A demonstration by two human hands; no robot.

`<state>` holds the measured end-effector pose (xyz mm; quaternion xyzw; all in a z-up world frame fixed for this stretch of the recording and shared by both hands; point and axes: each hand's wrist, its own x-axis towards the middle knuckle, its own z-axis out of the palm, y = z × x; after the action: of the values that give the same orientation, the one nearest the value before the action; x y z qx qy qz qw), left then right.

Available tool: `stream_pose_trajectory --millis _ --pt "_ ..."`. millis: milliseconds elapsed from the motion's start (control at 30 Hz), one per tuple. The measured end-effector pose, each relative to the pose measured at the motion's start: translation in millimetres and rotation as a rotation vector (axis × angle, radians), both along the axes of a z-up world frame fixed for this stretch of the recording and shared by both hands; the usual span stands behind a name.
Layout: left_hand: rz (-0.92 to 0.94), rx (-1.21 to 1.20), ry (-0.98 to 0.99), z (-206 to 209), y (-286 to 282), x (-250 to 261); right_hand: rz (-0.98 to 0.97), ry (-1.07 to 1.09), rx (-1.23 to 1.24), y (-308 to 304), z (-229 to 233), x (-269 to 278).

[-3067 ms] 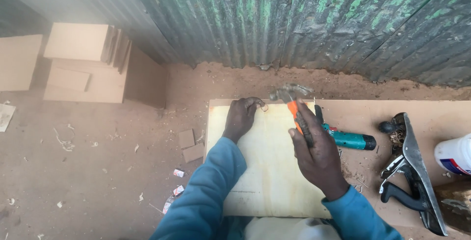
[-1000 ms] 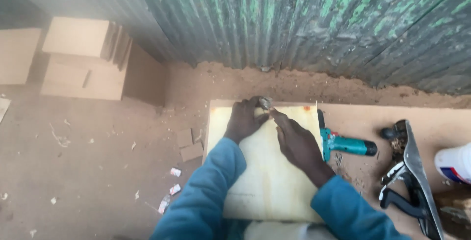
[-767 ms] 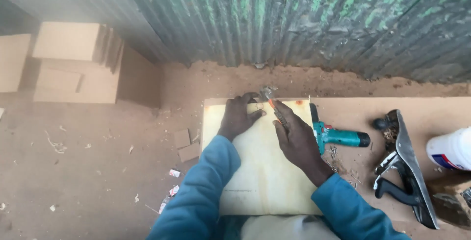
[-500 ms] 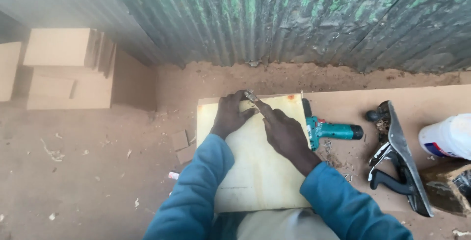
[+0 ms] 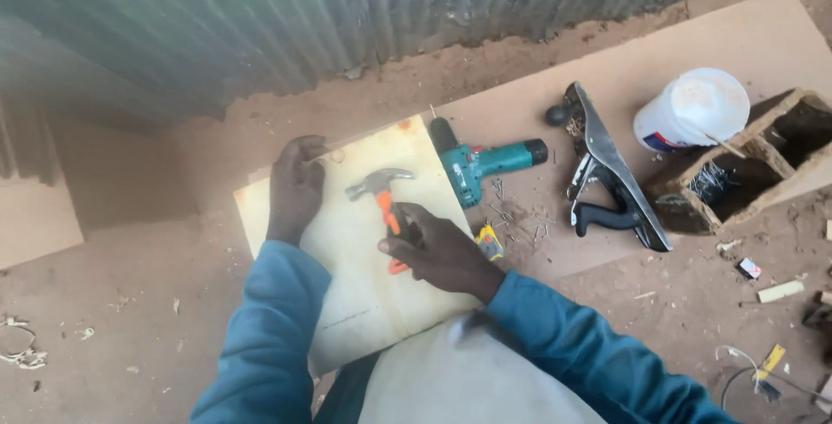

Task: Assembling a wooden box or drawer by hammering nails, smoothing surfaces with a hand plane, and measuring components.

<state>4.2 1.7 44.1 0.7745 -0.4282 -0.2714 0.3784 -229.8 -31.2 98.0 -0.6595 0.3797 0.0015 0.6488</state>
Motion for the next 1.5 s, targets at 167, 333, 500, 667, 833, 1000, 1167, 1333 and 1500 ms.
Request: stream_pose_trajectory --millis 167,333,500,667,833,1000,1167,1333,1500 --pt "0.056 0.065 -0.003 2.8 -2.4 -7.0 -0.211 -0.054 -0.162 -27.1 -19.3 -57.1" --pt "0.090 0.068 0.019 -9.0 -1.8 -5.6 -0.461 0.270 -0.300 -71.6 -105.4 -119.9" --pt "0.119 0.098 -0.106 -20.2 -4.2 2.8 -0.114 0.501 -0.419 -75.5 -128.1 -105.3" --pt "0.169 -0.191 -0.184 -32.1 2.5 -2.8 -0.013 0.610 -0.506 -79.2 -180.6 -108.2" --pt "0.430 -0.394 -0.173 -55.8 16.7 -1.1 0.079 0.673 -0.511 -74.9 -154.9 -96.8" --pt "0.510 -0.423 -0.079 -43.0 36.8 -56.5 -0.248 0.546 -0.404 -71.3 -113.8 -103.0" --pt "0.375 -0.452 -0.035 -6.1 46.4 -119.5 -0.418 0.054 -0.313 -57.2 -46.2 -81.1" --pt "-0.120 -0.436 0.009 30.1 42.1 -143.9 -0.274 -0.328 -0.208 -40.2 -19.0 -39.3" --pt "-0.093 -0.476 -0.101 14.1 44.8 -132.5 -0.228 -0.363 -0.105 -25.7 -15.0 -11.8"
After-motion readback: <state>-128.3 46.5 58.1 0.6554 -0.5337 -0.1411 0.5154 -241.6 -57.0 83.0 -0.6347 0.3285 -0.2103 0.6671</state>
